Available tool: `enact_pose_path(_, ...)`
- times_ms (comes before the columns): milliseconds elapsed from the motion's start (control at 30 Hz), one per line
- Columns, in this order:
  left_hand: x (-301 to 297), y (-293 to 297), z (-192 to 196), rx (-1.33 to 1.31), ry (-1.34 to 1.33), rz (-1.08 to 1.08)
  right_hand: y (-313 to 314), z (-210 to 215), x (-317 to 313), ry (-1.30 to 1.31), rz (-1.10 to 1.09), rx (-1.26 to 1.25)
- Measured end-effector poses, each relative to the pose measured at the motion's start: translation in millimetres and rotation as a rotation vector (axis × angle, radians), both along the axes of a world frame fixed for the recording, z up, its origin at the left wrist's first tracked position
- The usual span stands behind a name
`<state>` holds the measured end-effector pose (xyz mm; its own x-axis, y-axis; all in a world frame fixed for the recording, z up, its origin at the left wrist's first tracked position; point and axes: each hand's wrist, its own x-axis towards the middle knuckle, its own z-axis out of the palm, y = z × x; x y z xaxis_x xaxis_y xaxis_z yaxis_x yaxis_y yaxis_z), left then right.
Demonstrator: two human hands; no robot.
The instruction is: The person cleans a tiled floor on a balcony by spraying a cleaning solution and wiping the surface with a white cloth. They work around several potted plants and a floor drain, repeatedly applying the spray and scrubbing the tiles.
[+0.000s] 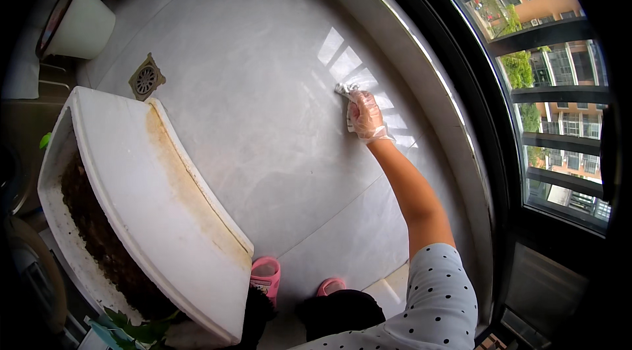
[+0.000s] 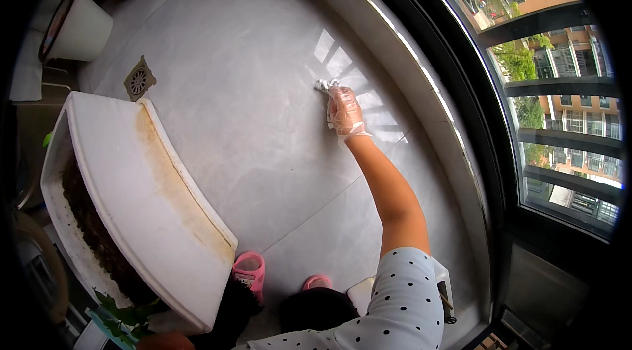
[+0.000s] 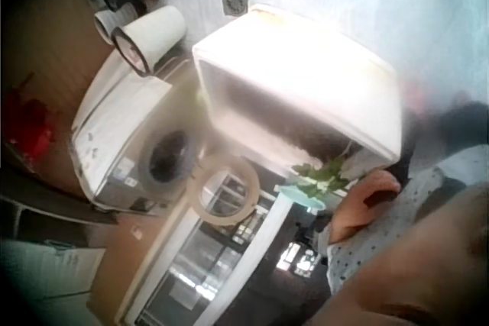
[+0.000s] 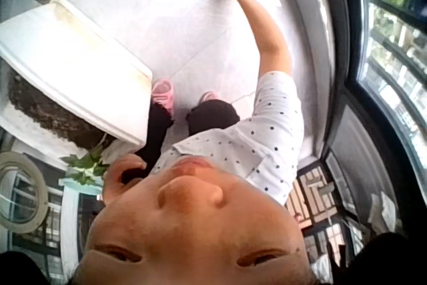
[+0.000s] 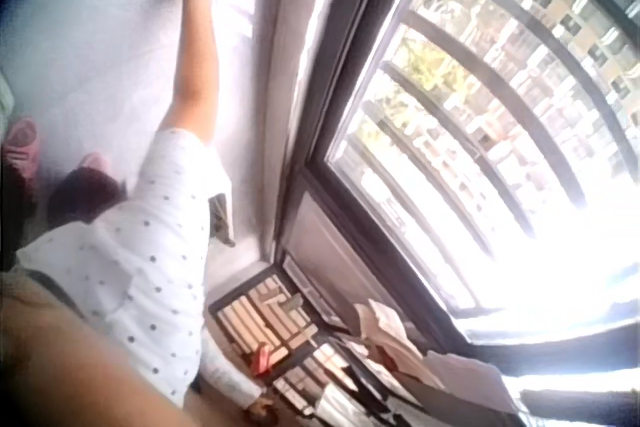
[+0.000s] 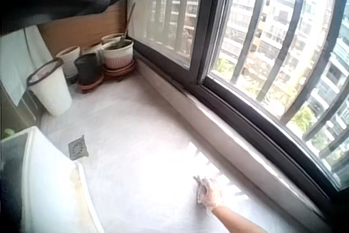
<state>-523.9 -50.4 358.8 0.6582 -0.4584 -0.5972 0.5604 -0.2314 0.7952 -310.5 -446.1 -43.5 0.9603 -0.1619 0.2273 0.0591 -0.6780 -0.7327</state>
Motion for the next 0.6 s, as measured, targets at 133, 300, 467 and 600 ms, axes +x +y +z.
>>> enact_pose_path(133,-30.0,27.5,-11.6,0.181,-0.278,0.449,-13.4,5.7,26.9,0.018,-0.165,-0.218)
enact_pose_path(300,-13.7,39.0,-15.6,0.231,-0.383,0.394,-0.7,-8.0,113.4,0.086,-0.401,-0.214)
enact_pose_path(467,3.9,38.0,-16.1,0.081,-0.31,0.295,19.2,-22.5,166.7,-0.055,-0.635,-0.099)
enact_pose_path(600,0.4,48.9,-22.5,-0.11,-0.427,0.399,19.1,-41.7,213.9,-0.105,-0.657,0.255)
